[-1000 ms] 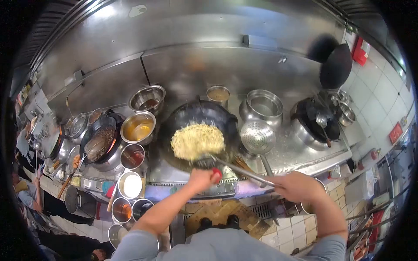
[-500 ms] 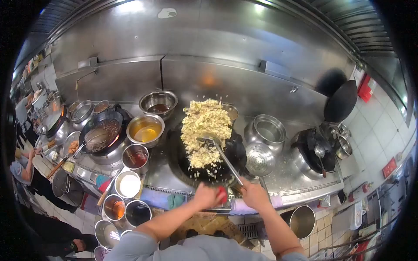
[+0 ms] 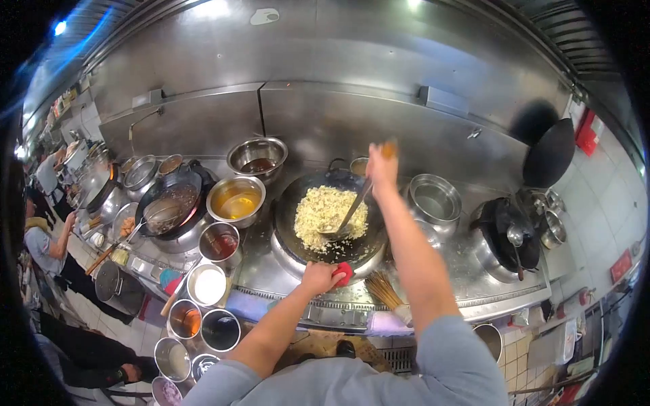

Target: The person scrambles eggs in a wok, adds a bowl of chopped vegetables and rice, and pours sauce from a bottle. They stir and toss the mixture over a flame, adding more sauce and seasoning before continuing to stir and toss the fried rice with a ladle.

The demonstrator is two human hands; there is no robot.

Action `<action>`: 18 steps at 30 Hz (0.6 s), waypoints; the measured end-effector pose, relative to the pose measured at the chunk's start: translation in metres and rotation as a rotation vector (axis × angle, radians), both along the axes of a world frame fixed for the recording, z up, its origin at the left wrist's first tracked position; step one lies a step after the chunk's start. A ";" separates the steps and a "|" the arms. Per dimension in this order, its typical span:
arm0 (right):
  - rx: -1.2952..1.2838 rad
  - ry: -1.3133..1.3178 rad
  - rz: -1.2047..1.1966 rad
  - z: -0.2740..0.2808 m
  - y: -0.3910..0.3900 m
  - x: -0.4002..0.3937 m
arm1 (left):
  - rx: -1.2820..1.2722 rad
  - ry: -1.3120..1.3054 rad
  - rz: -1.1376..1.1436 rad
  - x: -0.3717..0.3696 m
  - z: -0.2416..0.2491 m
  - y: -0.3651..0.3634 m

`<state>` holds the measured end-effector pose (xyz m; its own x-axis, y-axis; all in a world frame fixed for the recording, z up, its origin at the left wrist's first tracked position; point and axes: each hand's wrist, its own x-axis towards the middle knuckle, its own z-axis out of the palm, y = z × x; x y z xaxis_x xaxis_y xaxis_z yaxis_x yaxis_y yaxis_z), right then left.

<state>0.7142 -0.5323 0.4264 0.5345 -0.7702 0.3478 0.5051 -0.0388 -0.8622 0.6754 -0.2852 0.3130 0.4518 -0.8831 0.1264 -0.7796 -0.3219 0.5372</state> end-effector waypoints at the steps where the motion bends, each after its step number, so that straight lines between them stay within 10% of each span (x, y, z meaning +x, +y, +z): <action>1: -0.024 0.025 -0.068 0.027 -0.002 0.005 | 0.056 -0.052 -0.012 -0.001 0.003 -0.001; 5: -0.141 -0.183 -0.003 0.077 -0.012 -0.019 | -0.047 -0.199 0.031 0.010 -0.019 -0.013; 8: -0.490 -0.043 -0.301 -0.063 -0.036 0.050 | -0.015 -0.178 0.044 0.005 -0.022 -0.016; 11: -0.278 0.232 -0.045 -0.002 -0.006 0.051 | 0.004 -0.195 0.090 0.008 -0.039 -0.022; 14: -0.144 -0.054 0.089 0.034 -0.011 0.030 | -0.037 -0.247 0.100 0.009 -0.045 -0.023; 18: -0.185 -0.050 0.101 -0.043 -0.012 0.052 | -0.030 -0.282 0.098 0.012 -0.062 -0.027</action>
